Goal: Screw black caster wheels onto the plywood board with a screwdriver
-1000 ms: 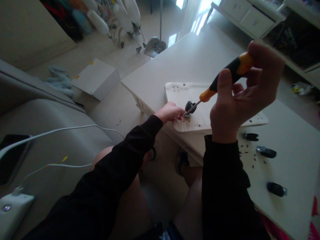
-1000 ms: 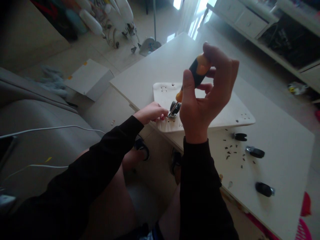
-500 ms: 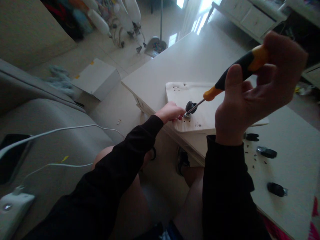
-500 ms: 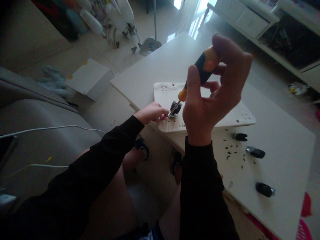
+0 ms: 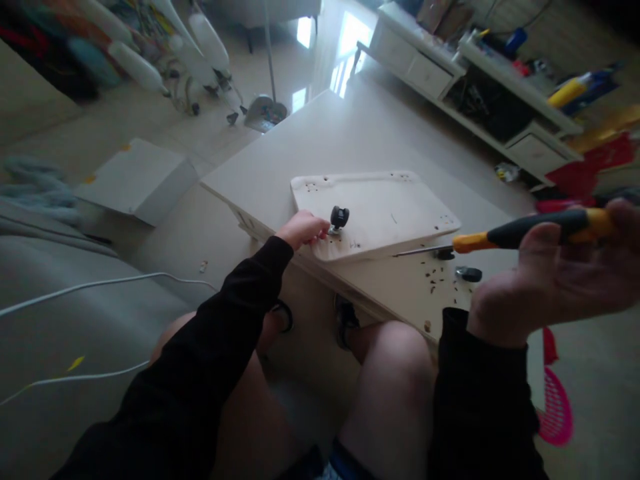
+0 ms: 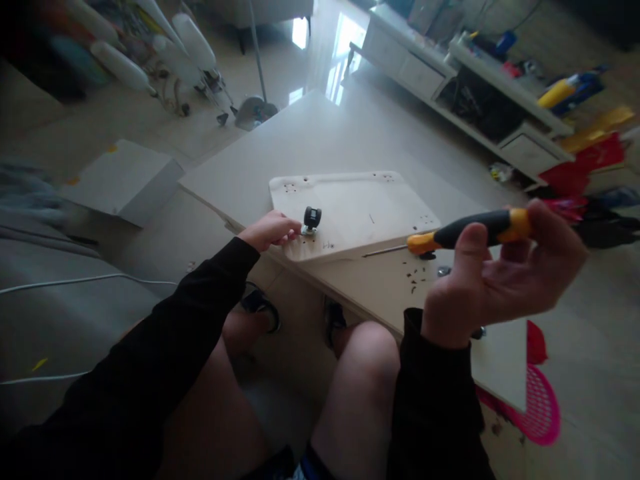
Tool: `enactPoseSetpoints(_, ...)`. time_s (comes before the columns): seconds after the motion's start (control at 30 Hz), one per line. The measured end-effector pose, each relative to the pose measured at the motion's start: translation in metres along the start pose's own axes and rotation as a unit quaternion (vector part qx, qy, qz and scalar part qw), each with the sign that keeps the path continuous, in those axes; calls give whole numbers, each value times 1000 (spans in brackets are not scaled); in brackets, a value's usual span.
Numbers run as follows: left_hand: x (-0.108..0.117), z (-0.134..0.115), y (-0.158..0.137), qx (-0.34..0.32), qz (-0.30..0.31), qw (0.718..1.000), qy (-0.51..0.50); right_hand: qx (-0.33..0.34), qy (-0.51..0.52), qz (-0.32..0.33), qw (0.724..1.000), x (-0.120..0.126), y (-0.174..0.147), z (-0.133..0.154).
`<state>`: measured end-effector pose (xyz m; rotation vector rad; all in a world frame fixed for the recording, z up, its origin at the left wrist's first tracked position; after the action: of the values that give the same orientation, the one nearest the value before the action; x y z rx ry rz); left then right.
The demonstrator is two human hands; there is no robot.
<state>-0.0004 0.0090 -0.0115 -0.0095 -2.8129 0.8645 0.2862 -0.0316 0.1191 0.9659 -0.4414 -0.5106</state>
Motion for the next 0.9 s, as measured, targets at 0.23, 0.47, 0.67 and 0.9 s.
enactPoseSetpoints(0.23, 0, 3, 5, -3, -34, 999, 4, -148, -241, -41, 958, 113, -11, -72)
enactPoseSetpoints(0.47, 1, 5, 8, 9, -28, 1000, 2, -197, -264, 0, 944, 144, -28, -149)
enactPoseSetpoints(0.67, 0, -1, 1, 2, -32, 999, 32, -215, -272, -17, 938, 144, -44, -179)
enactPoseSetpoints(0.9, -1, -5, -3, 7, -35, 998, 46, -222, -276, -40, 934, 144, -55, -191)
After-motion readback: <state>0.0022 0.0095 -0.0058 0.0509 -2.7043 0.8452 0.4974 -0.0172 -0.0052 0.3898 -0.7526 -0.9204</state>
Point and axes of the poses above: each hand's wrist, its own y-axis towards the middle knuckle, its own x-axis out of the back of the hand, z = x × y, the point moved 1 cm from there along y, towards the middle knuckle, and after that the axes turned 2 degrees about -x, right-handed, at the moved point
